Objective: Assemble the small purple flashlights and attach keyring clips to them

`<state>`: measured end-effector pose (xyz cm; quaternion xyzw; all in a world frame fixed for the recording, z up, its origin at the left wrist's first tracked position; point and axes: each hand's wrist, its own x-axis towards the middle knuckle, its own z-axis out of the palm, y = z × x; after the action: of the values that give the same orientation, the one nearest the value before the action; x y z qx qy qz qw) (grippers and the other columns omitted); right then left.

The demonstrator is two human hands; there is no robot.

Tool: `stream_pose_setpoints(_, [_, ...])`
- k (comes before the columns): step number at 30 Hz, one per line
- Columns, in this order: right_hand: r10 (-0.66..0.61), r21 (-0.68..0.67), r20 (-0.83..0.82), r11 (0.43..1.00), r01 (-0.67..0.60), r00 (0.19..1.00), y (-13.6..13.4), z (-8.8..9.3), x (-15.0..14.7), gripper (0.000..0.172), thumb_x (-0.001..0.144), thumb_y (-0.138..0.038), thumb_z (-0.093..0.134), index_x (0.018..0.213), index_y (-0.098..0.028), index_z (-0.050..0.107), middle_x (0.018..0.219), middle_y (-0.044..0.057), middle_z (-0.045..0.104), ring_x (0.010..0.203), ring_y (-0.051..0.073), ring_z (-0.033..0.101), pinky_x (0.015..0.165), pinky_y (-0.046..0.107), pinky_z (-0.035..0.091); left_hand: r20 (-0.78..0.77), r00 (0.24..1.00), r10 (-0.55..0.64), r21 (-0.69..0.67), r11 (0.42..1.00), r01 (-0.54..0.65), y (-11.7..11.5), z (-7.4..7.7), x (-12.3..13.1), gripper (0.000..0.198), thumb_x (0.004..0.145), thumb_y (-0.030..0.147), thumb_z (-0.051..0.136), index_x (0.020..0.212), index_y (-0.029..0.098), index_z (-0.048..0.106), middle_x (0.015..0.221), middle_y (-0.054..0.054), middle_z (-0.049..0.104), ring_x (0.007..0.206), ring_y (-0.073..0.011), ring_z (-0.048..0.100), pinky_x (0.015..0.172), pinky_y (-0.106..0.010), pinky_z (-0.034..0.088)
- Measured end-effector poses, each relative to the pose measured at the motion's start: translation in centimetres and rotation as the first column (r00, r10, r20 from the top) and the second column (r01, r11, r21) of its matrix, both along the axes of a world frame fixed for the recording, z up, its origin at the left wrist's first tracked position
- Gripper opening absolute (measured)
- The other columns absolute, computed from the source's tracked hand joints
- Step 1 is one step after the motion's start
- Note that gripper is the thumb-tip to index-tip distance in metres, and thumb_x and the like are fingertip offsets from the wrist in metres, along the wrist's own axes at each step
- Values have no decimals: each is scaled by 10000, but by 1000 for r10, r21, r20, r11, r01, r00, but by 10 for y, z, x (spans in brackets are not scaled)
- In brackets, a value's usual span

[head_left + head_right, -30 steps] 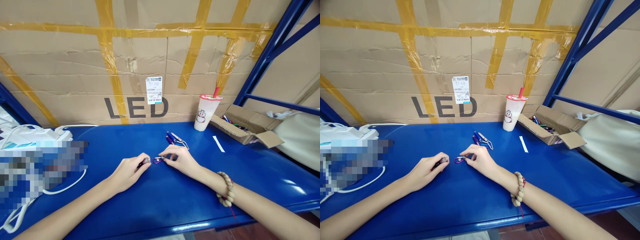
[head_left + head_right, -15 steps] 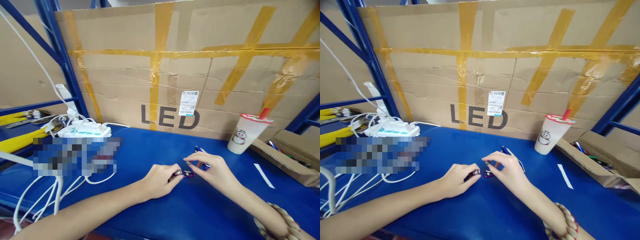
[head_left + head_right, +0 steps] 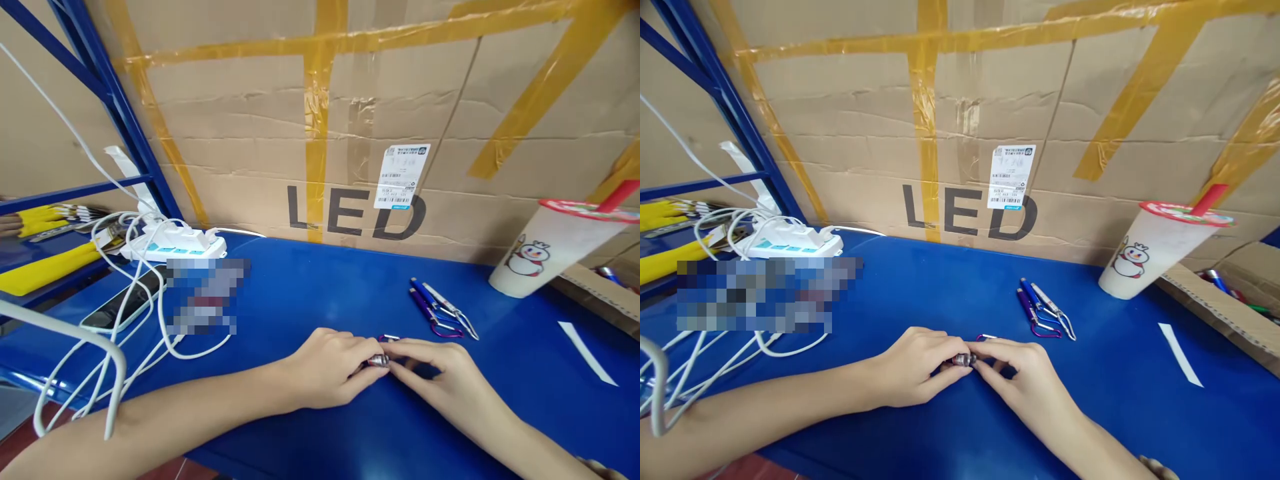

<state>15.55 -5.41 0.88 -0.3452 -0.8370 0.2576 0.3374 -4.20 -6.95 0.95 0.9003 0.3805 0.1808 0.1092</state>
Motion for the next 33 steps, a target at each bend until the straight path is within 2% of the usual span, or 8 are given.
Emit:
stream_pose_setpoints(3, [-29,-18,1,999,29,1000,3,-1,5,213,843,-334,586,895,-238,770,757,46,727,532,132,636,414,183,500,-9,1000,2,7,1000,-2,1,1,0,242,976,344,361,923,197,545,809,-11,679,734,-154,643,651,-241,426])
stream_pose_setpoints(8, [-2,-7,1,1000,2,1000,5,-2,10,226,842,-350,594,895,-225,775,683,51,690,494,113,594,412,178,495,-9,1000,-22,33,999,23,1,2,-1,232,975,325,363,917,196,547,751,4,661,688,-137,629,623,-231,416])
stream_pose_setpoints(14, [23,62,-8,998,-23,1000,5,-1,7,256,882,-327,541,984,-235,756,847,73,716,655,137,663,501,183,537,15,1000,-18,37,999,17,1,0,0,247,971,344,361,893,194,540,719,5,648,667,-129,624,617,-220,424])
stream_pose_setpoints(22, [-4,151,-6,989,5,1000,4,2,6,288,905,-232,511,1119,-239,704,910,59,700,782,136,673,687,212,571,20,999,50,-56,997,-49,2,0,3,204,977,346,368,952,201,508,821,4,673,718,-147,643,643,-234,429])
stream_pose_setpoints(26, [-32,179,4,983,31,999,4,2,8,305,914,-212,495,1152,-238,685,909,59,684,788,130,661,690,215,565,17,997,75,-105,992,-73,5,-1,5,218,986,364,354,953,200,495,865,2,683,743,-144,653,653,-231,433])
stream_pose_setpoints(33, [-22,235,-30,972,28,999,3,3,8,342,923,-164,465,1183,-261,663,924,60,650,814,121,640,711,217,553,-22,998,66,-22,998,-67,8,-5,6,231,991,369,335,974,198,490,840,-5,688,711,-153,655,600,-232,418])
